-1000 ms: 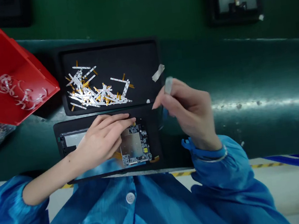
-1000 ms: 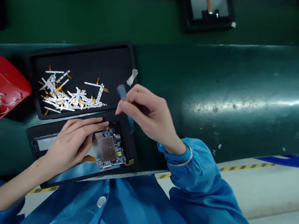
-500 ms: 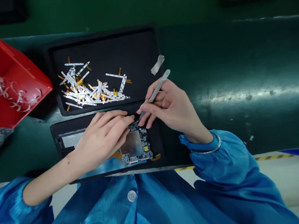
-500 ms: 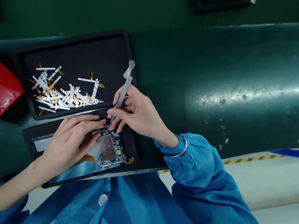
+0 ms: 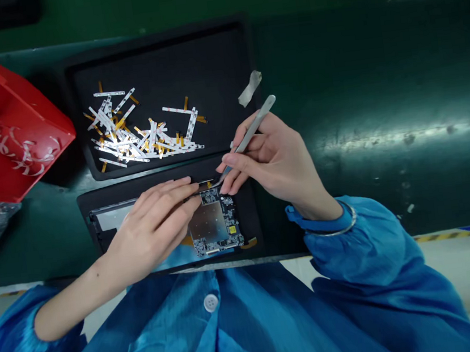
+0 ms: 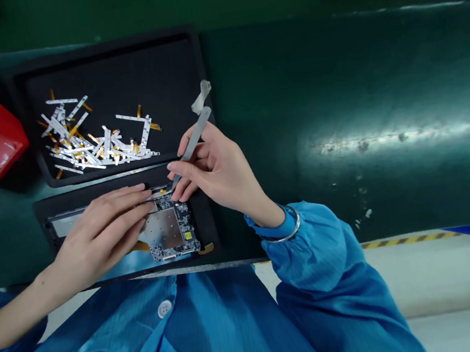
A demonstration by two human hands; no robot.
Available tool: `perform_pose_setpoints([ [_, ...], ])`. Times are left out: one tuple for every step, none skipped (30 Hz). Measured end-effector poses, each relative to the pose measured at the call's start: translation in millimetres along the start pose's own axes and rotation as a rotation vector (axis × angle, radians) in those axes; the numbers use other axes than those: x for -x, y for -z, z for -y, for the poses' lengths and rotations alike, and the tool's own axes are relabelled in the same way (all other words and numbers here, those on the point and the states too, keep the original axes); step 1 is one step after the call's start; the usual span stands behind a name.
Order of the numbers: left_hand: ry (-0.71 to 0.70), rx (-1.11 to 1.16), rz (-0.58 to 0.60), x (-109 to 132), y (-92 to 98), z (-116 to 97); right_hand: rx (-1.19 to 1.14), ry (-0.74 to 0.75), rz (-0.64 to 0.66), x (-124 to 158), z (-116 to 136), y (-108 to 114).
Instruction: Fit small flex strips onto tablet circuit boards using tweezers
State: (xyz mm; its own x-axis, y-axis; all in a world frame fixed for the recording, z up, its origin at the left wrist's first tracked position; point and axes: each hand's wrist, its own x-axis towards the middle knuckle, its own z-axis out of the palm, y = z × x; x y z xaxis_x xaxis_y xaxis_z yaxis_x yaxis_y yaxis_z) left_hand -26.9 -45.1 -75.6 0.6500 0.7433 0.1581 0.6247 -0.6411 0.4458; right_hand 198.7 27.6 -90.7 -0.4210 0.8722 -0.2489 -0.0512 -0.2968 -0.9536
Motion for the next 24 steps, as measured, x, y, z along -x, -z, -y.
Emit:
perform_pose_setpoints([
  [-0.004, -0.013, 0.002, 1.1, -1.3, -0.4, 0.0, 0.0, -0.001, -0.1, 0.0, 0.1],
  [-0.006, -0.021, 0.004, 1.7, -2.6, -0.7, 0.0, 0.0, 0.0, -0.2, 0.0, 0.2],
  [-0.008, -0.026, 0.004, 2.1, -3.9, -0.9, 0.002, 0.001, 0.002, -0.2, 0.0, 0.3],
  [-0.007, -0.028, 0.004, 2.2, -5.1, -1.0, 0.005, 0.002, 0.004, -0.1, 0.0, 0.4],
  [-0.004, -0.028, 0.004, 2.2, -6.1, -1.0, 0.01, 0.001, 0.005, 0.0, 0.0, 0.5],
  [-0.001, -0.029, 0.003, 2.2, -6.9, -1.1, 0.015, 0.001, 0.004, 0.2, -0.1, 0.5],
  [0.001, -0.03, 0.004, 2.2, -7.6, -1.2, 0.018, 0.005, 0.001, 0.4, -0.3, 0.4],
  [0.003, -0.032, 0.003, 2.3, -8.0, -1.3, 0.021, 0.011, -0.001, 0.7, -0.4, 0.3],
  [0.006, -0.035, 0.001, 2.3, -8.2, -1.5, 0.023, 0.021, -0.003, 0.9, -0.6, 0.3],
  [0.007, -0.037, -0.003, 2.4, -8.3, -1.7, 0.025, 0.031, -0.003, 1.1, -0.6, 0.2],
  [0.009, -0.042, -0.01, 2.5, -8.4, -1.9, 0.028, 0.041, -0.003, 1.1, -0.7, 0.3],
  [0.011, -0.049, -0.014, 2.4, -8.5, -2.2, 0.032, 0.049, 0.0, 1.1, -0.6, 0.5],
  [0.011, -0.059, -0.018, 2.1, -8.6, -2.4, 0.036, 0.055, 0.004, 1.0, -0.6, 0.8],
  [0.01, -0.074, -0.02, 1.7, -8.7, -2.5, 0.04, 0.061, 0.012, 0.7, -0.5, 1.2],
  [0.007, -0.091, -0.019, 1.1, -8.9, -2.7, 0.044, 0.066, 0.02, 0.5, -0.4, 1.6],
  [0.004, -0.109, -0.019, 0.4, -9.1, -2.7, 0.046, 0.07, 0.029, 0.3, -0.4, 2.0],
  [0.0, -0.125, -0.018, -0.3, -9.4, -2.8, 0.047, 0.074, 0.035, 0.1, -0.4, 2.2],
  [-0.004, -0.139, -0.016, -0.9, -9.7, -2.9, 0.046, 0.077, 0.037, 0.1, -0.4, 2.3],
  [-0.005, -0.151, -0.016, -1.4, -10.0, -3.0, 0.043, 0.078, 0.035, 0.1, -0.4, 2.2],
  [-0.008, -0.161, -0.011, -1.7, -10.2, -3.2, 0.041, 0.078, 0.03, 0.2, -0.5, 2.0],
  [-0.014, -0.175, -0.009, -1.8, -10.3, -3.5, 0.039, 0.076, 0.025, 0.4, -0.5, 1.7],
  [-0.025, -0.195, -0.001, -1.8, -10.1, -3.9, 0.038, 0.072, 0.02, 0.5, -0.6, 1.4],
  [-0.04, -0.22, 0.007, -1.8, -9.6, -4.3, 0.038, 0.067, 0.015, 0.5, -0.8, 1.1],
  [-0.057, -0.252, 0.02, -1.7, -8.6, -4.7, 0.038, 0.063, 0.012, 0.5, -1.0, 0.9],
])
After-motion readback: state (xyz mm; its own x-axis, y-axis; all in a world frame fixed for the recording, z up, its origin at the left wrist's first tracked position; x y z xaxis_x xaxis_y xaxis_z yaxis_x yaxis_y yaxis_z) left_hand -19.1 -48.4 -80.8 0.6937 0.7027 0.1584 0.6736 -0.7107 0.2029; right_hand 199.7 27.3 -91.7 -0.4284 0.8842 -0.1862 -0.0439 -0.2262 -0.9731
